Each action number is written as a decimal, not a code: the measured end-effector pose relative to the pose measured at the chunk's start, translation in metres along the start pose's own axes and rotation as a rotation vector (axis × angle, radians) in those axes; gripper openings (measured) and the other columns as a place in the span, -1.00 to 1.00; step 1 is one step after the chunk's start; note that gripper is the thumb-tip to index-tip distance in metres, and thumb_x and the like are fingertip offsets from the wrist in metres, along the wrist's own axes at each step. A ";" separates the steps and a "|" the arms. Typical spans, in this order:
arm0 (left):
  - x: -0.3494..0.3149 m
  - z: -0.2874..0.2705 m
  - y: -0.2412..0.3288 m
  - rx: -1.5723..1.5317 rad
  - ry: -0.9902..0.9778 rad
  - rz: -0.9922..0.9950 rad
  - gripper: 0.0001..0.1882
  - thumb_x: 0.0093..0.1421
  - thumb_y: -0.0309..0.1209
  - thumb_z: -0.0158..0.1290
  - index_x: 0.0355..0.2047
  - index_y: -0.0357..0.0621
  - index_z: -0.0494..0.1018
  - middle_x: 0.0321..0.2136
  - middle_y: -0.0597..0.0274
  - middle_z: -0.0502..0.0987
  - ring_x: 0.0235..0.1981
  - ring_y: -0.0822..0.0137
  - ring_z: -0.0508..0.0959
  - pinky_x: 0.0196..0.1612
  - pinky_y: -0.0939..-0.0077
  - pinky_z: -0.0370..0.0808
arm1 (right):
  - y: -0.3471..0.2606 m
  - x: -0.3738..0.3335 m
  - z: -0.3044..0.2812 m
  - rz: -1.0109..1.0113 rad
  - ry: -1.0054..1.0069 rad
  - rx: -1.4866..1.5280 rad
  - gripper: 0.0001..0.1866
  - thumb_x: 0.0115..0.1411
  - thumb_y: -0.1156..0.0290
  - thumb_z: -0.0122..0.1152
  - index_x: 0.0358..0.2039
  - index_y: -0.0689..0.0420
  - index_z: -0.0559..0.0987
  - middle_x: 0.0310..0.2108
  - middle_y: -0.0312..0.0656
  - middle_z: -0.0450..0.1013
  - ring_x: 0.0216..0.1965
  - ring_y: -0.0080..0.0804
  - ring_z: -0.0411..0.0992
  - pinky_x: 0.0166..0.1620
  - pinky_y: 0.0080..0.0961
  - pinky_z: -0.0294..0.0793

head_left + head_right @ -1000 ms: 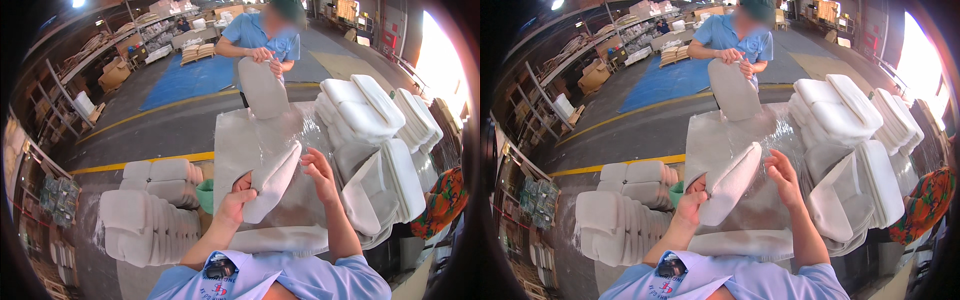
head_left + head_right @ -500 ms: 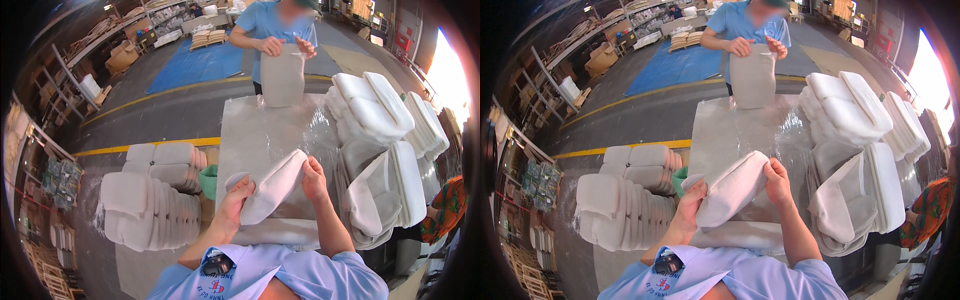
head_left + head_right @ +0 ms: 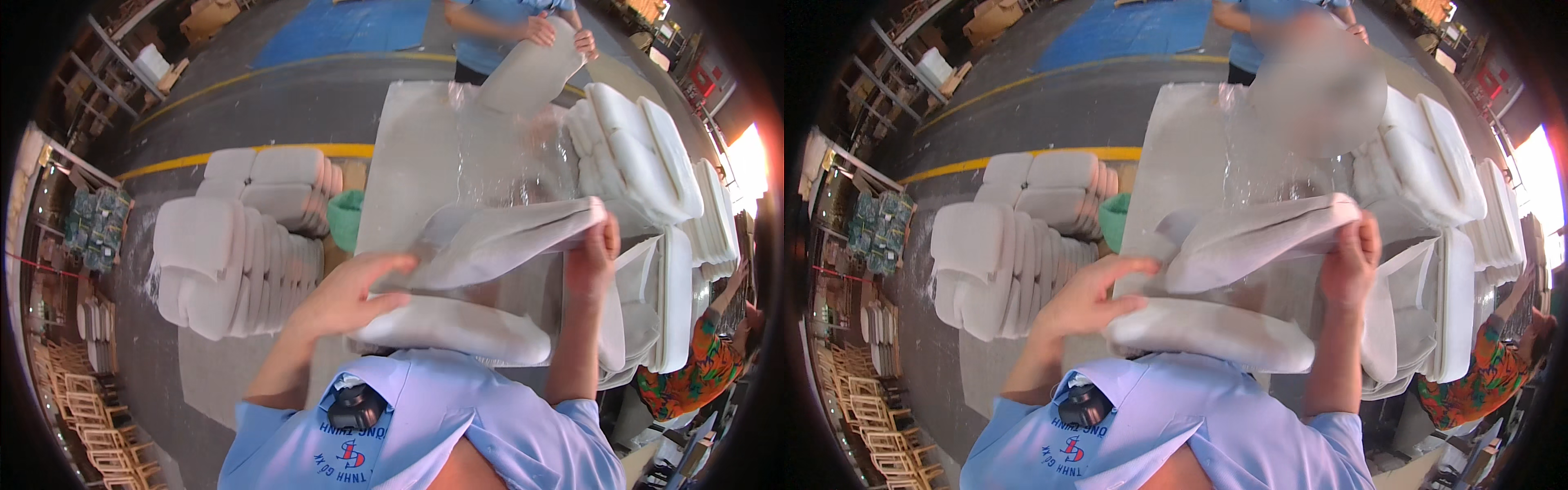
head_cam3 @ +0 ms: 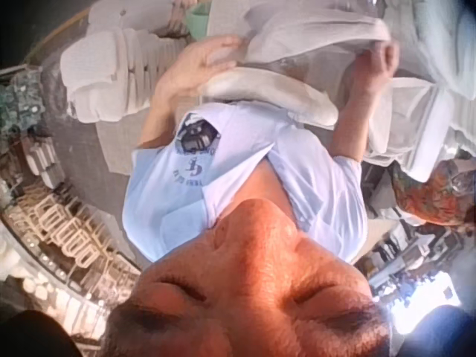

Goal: The person wraps rectangular foam cushions in fabric covers at a work table. They pull the fabric over the foam, smooth the edges, and stack the finished items. Another worker across the table performs similar wrapping tasks.

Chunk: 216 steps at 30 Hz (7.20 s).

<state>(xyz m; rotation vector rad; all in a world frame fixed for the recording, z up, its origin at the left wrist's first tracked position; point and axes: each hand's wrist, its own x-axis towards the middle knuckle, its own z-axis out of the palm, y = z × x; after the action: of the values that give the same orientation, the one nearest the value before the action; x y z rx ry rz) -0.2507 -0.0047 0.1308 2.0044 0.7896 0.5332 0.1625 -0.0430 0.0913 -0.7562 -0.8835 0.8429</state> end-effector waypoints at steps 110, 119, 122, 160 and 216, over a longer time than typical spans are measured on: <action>-0.116 0.134 -0.026 -1.918 0.343 -0.209 -0.58 0.44 -0.13 0.18 0.17 -0.08 0.48 0.01 0.30 0.61 0.02 0.33 0.61 0.14 0.32 0.54 | 0.060 -0.042 0.237 1.485 -1.084 -0.383 -0.75 0.33 0.22 0.40 -0.35 0.14 0.65 -0.46 -0.43 0.54 -0.46 -0.74 0.42 -0.41 -0.67 0.38; -0.128 0.155 -0.059 -1.626 0.908 -0.334 -0.66 0.53 -0.08 0.03 0.00 -0.08 0.52 -0.13 0.30 0.64 -0.08 0.35 0.64 0.06 0.38 0.57 | 0.071 -0.047 0.276 1.173 -1.333 -0.369 -0.85 0.35 0.32 0.31 -0.23 0.13 0.64 -0.29 -0.39 0.58 -0.22 -0.66 0.52 -0.15 -0.63 0.47; -0.124 0.162 -0.072 -1.352 1.153 -0.468 -0.68 0.56 -0.12 -0.01 -0.06 -0.11 0.53 -0.21 0.34 0.62 -0.19 0.47 0.58 -0.05 0.51 0.53 | 0.083 -0.063 0.286 0.779 -1.470 -0.461 -0.79 0.38 0.25 0.26 -0.18 0.12 0.65 -0.23 -0.35 0.60 -0.13 -0.61 0.53 -0.06 -0.54 0.49; -0.132 0.100 -0.228 -0.633 0.217 -0.611 -0.44 0.14 -0.60 0.34 0.19 -0.24 0.53 0.13 0.10 0.63 0.12 0.19 0.58 0.24 0.26 0.50 | 0.096 -0.022 0.034 1.187 -0.748 -0.828 -0.37 0.42 -0.10 0.25 0.21 0.19 0.59 -0.04 -0.17 0.61 -0.02 -0.41 0.54 0.05 -0.43 0.53; 0.020 0.050 -0.249 0.093 -0.705 0.321 -0.70 0.22 -0.56 0.19 -0.02 -0.28 0.62 -0.25 0.06 0.73 -0.19 0.18 0.72 -0.03 0.24 0.65 | 0.007 -0.250 0.232 0.043 0.351 -1.420 -0.66 -0.03 0.75 0.23 -0.28 0.07 0.69 -0.18 -0.26 0.60 -0.05 -0.17 0.53 0.07 -0.24 0.48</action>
<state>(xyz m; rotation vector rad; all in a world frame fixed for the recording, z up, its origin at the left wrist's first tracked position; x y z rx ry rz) -0.2851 0.0801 -0.1070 2.2045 0.0621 -0.0584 -0.1365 -0.2063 0.1001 -2.0705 -1.0756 -0.0399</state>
